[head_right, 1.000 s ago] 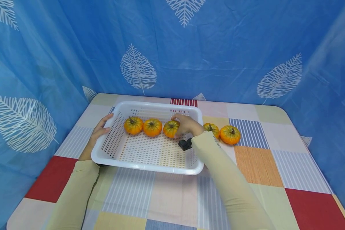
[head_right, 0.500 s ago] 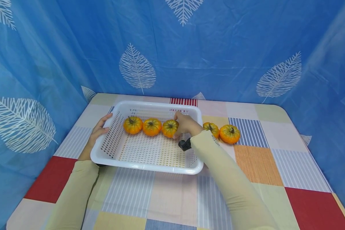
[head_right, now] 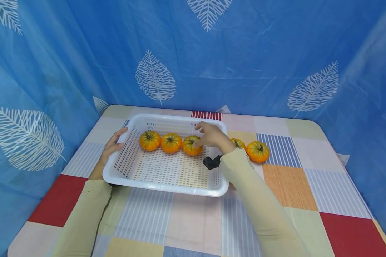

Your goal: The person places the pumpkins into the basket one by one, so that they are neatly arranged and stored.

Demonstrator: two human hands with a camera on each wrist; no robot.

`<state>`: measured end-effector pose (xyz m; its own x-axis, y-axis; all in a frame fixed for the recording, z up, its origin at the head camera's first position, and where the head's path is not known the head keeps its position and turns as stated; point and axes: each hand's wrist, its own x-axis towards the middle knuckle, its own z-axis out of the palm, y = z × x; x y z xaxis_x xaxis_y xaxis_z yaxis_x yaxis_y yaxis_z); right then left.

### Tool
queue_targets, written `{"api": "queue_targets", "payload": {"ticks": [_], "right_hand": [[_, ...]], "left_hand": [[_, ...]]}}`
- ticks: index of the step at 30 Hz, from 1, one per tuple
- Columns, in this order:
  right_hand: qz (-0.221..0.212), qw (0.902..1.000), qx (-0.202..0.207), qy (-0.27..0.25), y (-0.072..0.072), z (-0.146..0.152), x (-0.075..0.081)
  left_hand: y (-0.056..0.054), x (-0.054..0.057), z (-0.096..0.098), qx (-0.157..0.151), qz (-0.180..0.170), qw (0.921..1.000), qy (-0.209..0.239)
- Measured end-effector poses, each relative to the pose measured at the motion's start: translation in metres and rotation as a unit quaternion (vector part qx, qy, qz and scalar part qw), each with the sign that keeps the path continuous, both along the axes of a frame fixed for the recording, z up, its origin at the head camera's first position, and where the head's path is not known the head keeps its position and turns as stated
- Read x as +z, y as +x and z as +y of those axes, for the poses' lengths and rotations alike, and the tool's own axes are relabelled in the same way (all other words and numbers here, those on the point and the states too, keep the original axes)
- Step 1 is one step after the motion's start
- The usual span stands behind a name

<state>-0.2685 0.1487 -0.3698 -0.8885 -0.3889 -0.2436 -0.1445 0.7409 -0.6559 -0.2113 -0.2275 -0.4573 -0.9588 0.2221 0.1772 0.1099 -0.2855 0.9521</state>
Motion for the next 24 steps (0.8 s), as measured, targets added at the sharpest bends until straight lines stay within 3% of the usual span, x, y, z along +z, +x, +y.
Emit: {"api": "queue_targets", "payload": {"ticks": [5, 10, 15, 24], "right_hand": [[0.015, 0.9981, 0.011, -0.058, 0.007, 0.006, 0.007], [0.028, 0.9895, 0.052, -0.131, 0.015, 0.012, 0.013], [0.047, 0.9825, 0.070, -0.166, 0.025, 0.019, 0.019], [0.093, 0.9681, 0.045, -0.228, 0.048, 0.034, 0.031]], "left_hand": [[0.001, 0.001, 0.000, 0.003, -0.002, 0.9999, -0.016], [0.001, 0.001, 0.000, 0.006, 0.004, 0.9998, -0.019], [0.002, 0.000, 0.000, 0.003, 0.008, 0.9998, -0.016], [0.001, 0.000, 0.000, 0.009, 0.003, 0.9998, -0.016]]}}
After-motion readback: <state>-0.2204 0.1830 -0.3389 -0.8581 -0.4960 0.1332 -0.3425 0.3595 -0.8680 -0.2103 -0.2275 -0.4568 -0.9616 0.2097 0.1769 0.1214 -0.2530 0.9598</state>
